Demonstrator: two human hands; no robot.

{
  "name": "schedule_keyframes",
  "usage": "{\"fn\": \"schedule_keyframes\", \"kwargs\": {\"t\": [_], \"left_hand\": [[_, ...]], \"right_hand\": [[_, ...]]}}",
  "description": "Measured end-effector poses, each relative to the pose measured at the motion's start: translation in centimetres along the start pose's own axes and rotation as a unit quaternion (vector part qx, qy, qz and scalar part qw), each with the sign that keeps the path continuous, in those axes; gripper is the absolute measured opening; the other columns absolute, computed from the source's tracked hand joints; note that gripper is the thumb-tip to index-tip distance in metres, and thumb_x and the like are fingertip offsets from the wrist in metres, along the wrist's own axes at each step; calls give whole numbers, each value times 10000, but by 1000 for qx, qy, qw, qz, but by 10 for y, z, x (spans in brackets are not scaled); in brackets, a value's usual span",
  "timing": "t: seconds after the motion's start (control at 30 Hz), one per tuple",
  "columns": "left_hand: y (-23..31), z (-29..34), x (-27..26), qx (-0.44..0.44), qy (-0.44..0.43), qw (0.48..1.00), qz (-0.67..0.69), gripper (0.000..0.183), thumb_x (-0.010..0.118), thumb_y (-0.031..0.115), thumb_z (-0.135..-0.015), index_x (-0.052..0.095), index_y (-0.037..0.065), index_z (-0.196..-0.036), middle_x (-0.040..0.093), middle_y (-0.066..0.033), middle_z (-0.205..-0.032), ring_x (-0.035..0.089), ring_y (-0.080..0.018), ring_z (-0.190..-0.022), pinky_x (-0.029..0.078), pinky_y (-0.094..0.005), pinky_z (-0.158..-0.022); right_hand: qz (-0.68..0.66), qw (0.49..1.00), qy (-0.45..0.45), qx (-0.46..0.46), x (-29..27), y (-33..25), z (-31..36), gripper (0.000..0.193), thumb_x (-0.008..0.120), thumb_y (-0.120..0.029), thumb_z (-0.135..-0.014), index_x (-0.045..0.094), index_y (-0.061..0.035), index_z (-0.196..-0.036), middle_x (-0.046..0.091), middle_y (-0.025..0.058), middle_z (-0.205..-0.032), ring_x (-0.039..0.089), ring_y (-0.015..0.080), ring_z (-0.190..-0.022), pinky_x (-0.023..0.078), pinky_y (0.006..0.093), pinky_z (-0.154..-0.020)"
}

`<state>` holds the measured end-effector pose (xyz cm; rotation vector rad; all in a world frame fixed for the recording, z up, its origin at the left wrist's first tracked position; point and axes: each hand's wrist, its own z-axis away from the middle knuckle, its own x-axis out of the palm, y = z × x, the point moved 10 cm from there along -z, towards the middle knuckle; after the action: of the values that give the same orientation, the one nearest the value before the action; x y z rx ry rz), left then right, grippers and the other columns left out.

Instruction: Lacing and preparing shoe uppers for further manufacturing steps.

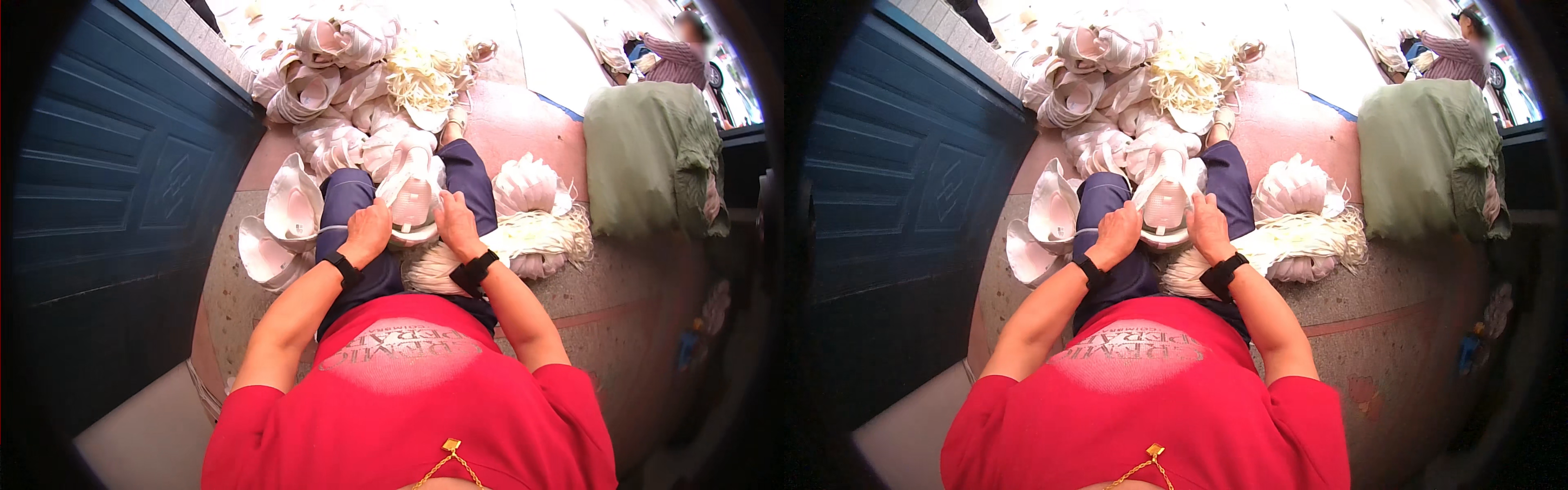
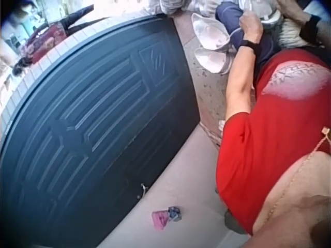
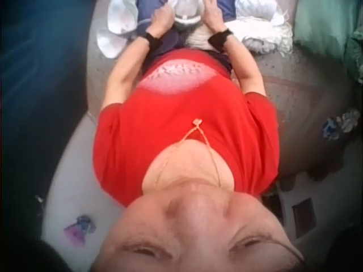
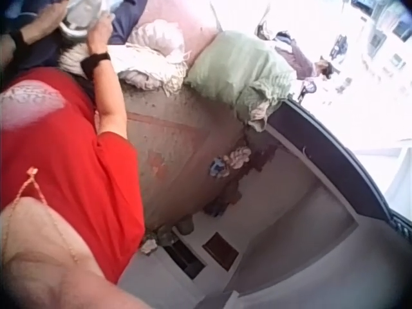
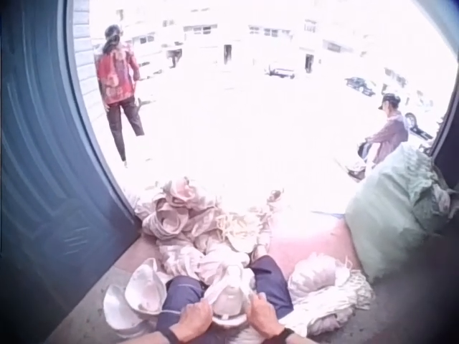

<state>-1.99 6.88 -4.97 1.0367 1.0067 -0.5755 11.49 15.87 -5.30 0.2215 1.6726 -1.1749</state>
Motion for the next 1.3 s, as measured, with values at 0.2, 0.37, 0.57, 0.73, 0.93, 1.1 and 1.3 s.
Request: {"fn": "schedule_keyframes", "kwargs": {"t": [0.2,0.37,0.57,0.73,0.93,1.1,1.3], "left_hand": [[3,10,-5,-23,-9,1000,5,209,464,190,-822,455,-18,-799,571,-237,-653,575,-398,-634,456,-484,-570],[3,16,-5,-29,-1,1000,1,213,461,193,-821,444,-18,-803,572,-238,-664,574,-405,-639,457,-487,-579],[3,20,-10,-32,4,999,14,227,473,211,-817,453,-15,-797,572,-242,-670,578,-402,-656,464,-480,-589],[4,19,-12,-41,-11,999,9,278,506,261,-807,478,-15,-792,572,-248,-688,577,-401,-667,465,-478,-596],[13,15,-25,-33,-49,998,-17,254,538,264,-795,524,20,-861,581,-224,-724,573,-382,-710,458,-453,-628],[19,25,-52,91,22,991,93,158,520,151,-796,565,8,-846,586,-175,-748,565,-344,-717,448,-401,-622],[47,37,-4,141,-161,968,131,143,526,139,-782,593,12,-790,588,-178,-735,574,-335,-703,451,-389,-630]], "right_hand": [[-62,997,-42,-8,-4,1,5,355,592,-95,-712,462,-25,-1035,469,199,-904,525,378,-806,441,424,-687],[-68,996,-52,-30,-3,-20,4,360,599,-85,-684,463,-23,-1011,482,199,-885,519,374,-805,436,418,-694],[-59,995,-67,-50,3,-33,2,343,588,-77,-674,465,-24,-990,491,196,-873,518,370,-796,434,410,-706],[-110,985,-115,-59,2,-36,3,338,580,-85,-694,470,-7,-1003,512,182,-840,527,353,-781,427,402,-692],[-87,983,-71,-146,-51,-43,-2,153,554,-123,-736,596,-20,-841,553,155,-777,541,320,-764,439,382,-687],[-131,969,-172,-121,-78,-40,25,104,594,-86,-704,629,-61,-799,548,115,-719,537,280,-715,439,359,-657],[-14,960,-190,-204,-42,-59,68,139,607,-91,-657,636,-101,-792,485,74,-742,479,244,-749,405,345,-659]]}}
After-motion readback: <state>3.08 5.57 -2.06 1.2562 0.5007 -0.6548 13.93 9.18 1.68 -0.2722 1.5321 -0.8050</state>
